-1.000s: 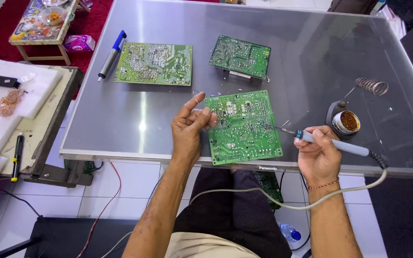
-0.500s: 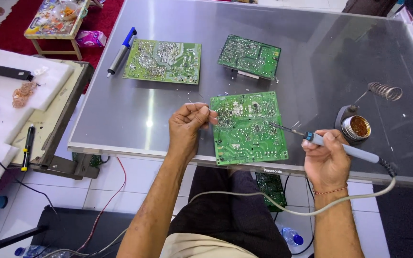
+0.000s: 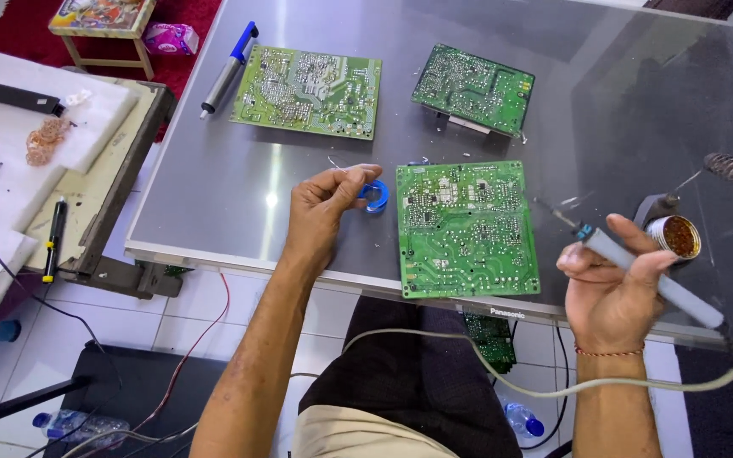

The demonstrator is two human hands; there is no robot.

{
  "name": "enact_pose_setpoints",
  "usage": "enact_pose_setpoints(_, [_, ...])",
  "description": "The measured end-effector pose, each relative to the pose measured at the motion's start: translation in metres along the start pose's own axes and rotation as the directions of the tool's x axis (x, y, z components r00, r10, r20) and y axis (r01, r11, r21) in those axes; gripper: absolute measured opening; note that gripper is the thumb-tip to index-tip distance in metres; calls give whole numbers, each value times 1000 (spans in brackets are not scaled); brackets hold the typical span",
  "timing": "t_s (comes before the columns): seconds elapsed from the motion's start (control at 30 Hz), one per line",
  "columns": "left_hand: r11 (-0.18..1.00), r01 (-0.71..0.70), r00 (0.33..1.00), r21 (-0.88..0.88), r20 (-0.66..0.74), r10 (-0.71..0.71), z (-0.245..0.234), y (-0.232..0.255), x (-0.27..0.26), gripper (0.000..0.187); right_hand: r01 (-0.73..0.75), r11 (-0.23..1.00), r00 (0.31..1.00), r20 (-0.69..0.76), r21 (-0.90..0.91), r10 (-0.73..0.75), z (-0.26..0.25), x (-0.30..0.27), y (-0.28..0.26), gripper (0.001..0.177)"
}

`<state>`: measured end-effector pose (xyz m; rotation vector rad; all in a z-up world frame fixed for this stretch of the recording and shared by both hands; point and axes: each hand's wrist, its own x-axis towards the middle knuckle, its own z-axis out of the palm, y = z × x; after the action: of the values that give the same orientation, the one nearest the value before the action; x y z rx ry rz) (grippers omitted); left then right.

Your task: Soldering components onto printed circuit boards and trimming excess wire leads with cutters.

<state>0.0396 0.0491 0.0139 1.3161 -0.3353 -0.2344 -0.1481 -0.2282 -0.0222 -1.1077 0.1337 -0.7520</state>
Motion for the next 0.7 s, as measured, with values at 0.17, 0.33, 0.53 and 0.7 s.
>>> enact_pose_setpoints(0.17, [993,39,999,114,-32,-36,-3,12,3,21,132,980,990,59,-149,-124,12,10,0,45])
enact_pose_setpoints(0.33, [988,1,999,154,-35,4,-9,10,13,20,183,950,982,83,-253,-167,24,7,6,51])
enact_pose_setpoints(0.53, [991,5,992,137,-125,13,-12,5,20,17,372,817,928,171,-441,-330,41,-4,10,49])
enact_pose_setpoints(0.7, [990,58,997,131,-61,-50,-5,10,13,11,444,603,896,331,-662,-297,60,-15,-5,45])
